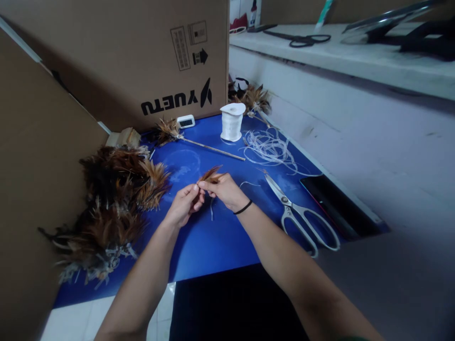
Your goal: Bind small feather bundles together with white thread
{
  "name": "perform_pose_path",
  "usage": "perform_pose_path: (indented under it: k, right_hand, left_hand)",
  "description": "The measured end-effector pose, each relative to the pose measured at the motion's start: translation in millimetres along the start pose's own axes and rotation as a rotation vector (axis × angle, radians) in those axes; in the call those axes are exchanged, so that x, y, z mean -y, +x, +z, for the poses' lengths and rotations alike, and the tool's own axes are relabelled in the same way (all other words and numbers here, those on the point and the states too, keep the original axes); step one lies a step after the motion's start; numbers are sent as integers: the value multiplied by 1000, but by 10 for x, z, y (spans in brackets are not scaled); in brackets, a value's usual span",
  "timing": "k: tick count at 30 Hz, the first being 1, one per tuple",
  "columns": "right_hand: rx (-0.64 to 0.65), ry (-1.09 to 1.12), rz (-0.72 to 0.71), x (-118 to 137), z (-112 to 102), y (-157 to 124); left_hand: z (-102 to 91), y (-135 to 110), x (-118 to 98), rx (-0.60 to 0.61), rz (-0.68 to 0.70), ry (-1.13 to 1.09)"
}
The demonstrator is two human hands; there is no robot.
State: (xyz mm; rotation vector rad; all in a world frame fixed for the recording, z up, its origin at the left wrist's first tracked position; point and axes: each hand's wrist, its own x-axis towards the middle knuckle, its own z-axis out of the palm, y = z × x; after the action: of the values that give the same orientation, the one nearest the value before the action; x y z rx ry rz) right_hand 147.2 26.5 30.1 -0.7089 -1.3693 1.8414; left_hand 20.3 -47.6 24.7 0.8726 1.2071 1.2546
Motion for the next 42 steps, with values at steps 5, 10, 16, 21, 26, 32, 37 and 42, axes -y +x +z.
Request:
perform_pose_path:
  k: [5,10,16,21,26,32,37,42]
  right_hand:
    - [16,-81,-9,12,-36,-8]
    - [6,-157,-57,-11,-44,0]
    - [-20,-123,-70,-36,-21,13]
    - [-18,-60,11,6,-9,-12]
    - [-44,-31,32,8,6,-23]
    - [-69,-285,-104,-59,-48,39]
    - [-122,-851,-291,7,-103,26]
    - [-56,-1221,-276,-25,-74,-5]
  left_hand:
    - [-33,-12,-53,86,-154,-149]
    - [-39,-9,-37,86,-208,-164]
    - [-5,3,-3,-25,-18,-54]
    - [2,16,3,-96,109,89]
    - [-25,34,52,-130,201,247]
    - [-42,51,90,-143,190,406]
    - [-115,102,86,-292,179,290]
    - [-166,137,60,-412,213,272]
